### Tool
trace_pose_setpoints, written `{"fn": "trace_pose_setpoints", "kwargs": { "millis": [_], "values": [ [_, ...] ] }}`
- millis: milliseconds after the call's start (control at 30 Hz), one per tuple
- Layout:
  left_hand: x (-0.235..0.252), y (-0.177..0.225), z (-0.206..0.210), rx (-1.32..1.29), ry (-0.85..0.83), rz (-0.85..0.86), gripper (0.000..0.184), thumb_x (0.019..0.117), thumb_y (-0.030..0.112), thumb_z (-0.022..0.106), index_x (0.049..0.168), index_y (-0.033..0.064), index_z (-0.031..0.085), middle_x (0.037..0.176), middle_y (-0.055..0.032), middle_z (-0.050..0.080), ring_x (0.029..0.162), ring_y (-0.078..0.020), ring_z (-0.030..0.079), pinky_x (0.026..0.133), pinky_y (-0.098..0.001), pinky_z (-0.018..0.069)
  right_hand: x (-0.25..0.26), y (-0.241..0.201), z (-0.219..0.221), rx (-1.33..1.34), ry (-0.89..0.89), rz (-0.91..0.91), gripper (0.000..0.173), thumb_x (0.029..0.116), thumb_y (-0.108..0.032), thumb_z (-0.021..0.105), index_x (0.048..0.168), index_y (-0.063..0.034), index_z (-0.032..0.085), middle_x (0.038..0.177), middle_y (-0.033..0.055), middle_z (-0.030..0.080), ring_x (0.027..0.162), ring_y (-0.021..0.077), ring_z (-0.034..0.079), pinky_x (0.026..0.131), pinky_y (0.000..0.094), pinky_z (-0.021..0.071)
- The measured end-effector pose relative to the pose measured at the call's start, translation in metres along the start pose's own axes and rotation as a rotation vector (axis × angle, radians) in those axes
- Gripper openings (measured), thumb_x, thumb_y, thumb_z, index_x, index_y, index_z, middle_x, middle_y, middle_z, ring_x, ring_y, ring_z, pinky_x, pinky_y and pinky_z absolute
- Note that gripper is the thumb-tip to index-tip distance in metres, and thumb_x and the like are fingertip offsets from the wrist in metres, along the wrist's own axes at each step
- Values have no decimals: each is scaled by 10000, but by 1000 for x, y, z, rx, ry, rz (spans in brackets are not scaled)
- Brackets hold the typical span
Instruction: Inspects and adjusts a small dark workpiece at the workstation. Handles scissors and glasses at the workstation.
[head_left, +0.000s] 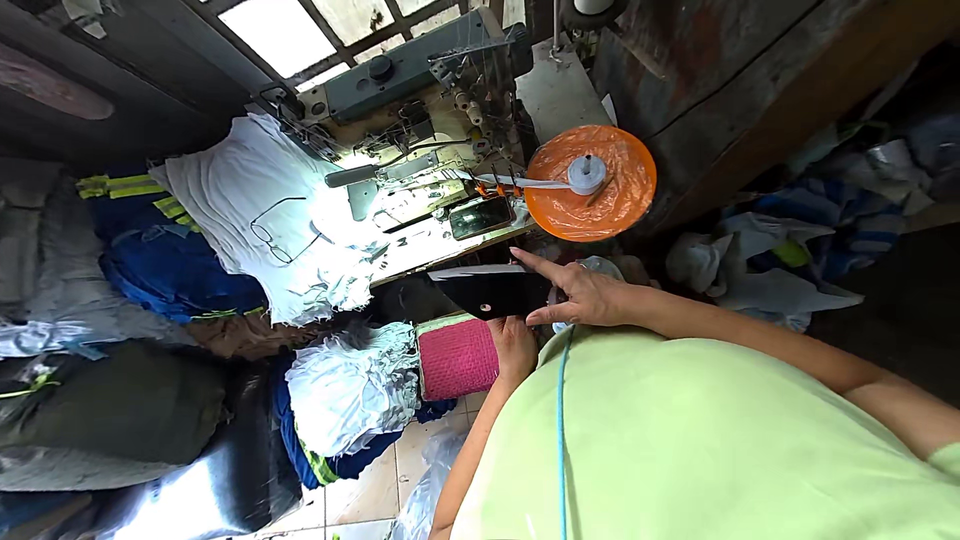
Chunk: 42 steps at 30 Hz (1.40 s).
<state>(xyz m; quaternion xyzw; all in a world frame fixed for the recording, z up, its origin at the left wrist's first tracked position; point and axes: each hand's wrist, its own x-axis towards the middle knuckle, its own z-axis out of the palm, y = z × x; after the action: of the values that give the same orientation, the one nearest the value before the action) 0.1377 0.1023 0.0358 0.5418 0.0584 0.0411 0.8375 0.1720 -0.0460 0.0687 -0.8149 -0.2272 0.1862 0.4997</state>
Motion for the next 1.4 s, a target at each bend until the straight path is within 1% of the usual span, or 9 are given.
{"fn": "trace_pose_setpoints", "kwargs": {
  "millis": [400,567,733,800,967,1067,1233,1333,1400],
  "values": [
    [5,2,-7,-45,-85,43,420,932,-36,316,868,219,643,754,139,699,698,51,642,659,-165,536,10,6,0,49,-9,-58,844,957,-406,687,1610,-76,268,991,82,644,636,-14,462,592,159,410],
    [8,-5,-14,-253,-224,69,133,910,269,629,851,264,749,802,108,741,739,46,665,664,-158,526,14,11,-3,143,-4,-100,816,957,-350,694,1599,-51,287,1041,101,649,624,-40,445,575,132,396],
    [13,-4,-12,-138,-212,73,604,797,849,467,940,315,710,871,148,733,785,55,660,672,-164,526,14,13,-6,197,-16,-99,820,960,-341,697,1601,-52,276,1000,80,643,581,-62,443,539,109,397],
    [12,-3,-11,-75,-209,58,661,790,866,421,1015,294,663,910,160,731,854,55,674,743,-180,555,13,13,-7,145,-20,-107,841,960,-366,689,1609,-52,257,1220,124,636,687,-58,475,617,115,413],
    [12,-3,-7,-36,-155,76,833,846,822,419,1192,72,530,984,130,699,966,52,654,849,-185,533,14,16,-7,114,2,-145,858,957,-393,680,1607,-31,252,1298,142,618,777,-47,516,687,124,435],
    [12,4,-5,5,-147,48,971,809,859,419,1206,-25,487,993,107,689,996,51,645,906,-208,522,13,16,-6,67,11,-138,882,944,-407,692,1610,-38,247,1226,140,642,767,0,535,684,171,455],
    [12,1,-1,-30,-146,112,684,863,786,412,1193,205,563,1023,156,718,1049,34,660,945,-248,551,12,17,-2,19,48,-149,887,940,-440,685,1605,-31,263,1158,140,661,718,14,505,651,180,434],
    [12,-1,0,0,-113,123,626,957,704,363,1241,171,528,1044,143,720,1047,15,670,944,-257,559,12,19,0,-80,118,-171,829,949,-474,664,1575,-31,351,779,79,620,579,72,458,572,241,419],
    [13,-1,3,37,-76,96,518,1023,625,306,1078,190,581,863,158,712,813,61,666,726,-165,552,11,21,-1,-122,164,-177,799,954,-474,655,1562,-31,385,621,34,534,532,99,449,555,274,422]
  ]
}}
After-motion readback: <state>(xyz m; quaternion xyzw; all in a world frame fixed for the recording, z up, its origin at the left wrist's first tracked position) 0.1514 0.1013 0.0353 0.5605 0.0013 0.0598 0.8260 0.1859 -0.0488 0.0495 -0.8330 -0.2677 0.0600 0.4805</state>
